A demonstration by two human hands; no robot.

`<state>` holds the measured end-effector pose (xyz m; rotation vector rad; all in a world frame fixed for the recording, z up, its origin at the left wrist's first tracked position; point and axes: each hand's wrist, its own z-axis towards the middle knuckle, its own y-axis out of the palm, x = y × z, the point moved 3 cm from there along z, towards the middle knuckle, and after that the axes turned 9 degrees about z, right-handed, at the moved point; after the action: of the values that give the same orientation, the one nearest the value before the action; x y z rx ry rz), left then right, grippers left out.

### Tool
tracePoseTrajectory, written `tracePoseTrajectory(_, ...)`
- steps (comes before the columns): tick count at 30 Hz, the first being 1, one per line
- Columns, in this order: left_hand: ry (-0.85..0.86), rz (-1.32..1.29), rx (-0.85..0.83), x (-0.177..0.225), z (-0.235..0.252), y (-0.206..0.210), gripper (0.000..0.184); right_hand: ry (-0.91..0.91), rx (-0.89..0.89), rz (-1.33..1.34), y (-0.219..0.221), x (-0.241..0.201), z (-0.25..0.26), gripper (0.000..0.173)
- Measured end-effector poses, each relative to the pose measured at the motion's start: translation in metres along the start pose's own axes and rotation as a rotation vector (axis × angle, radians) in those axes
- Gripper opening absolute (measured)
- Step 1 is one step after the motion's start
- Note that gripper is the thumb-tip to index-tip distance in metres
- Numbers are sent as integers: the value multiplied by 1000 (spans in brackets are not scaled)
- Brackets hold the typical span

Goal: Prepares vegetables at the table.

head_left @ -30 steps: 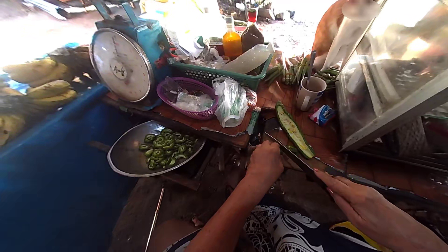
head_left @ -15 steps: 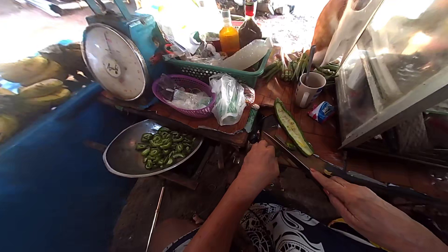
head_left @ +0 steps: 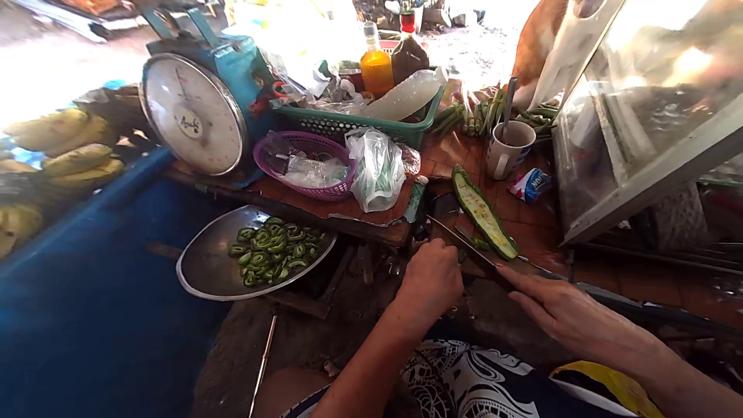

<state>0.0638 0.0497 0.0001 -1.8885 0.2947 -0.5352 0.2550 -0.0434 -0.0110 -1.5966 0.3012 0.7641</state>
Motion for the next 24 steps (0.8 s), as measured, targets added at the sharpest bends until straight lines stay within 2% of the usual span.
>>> tracePoseTrajectory(4,9,-15,76,0,6,-2,32,-51,121,-26,-6,4,-8,49)
tracePoseTrajectory(8,15,4,58,5,9,-4,28,-108,190,-102,-9,-2,-20,48)
tracePoseTrajectory(19,28,-13,67,6,10,1,28,-106,166,-180,3,-3,-19,49)
tracePoseTrajectory(24,29,-18,58,7,9,0,30,-32,50,-120,8,-1,2,49)
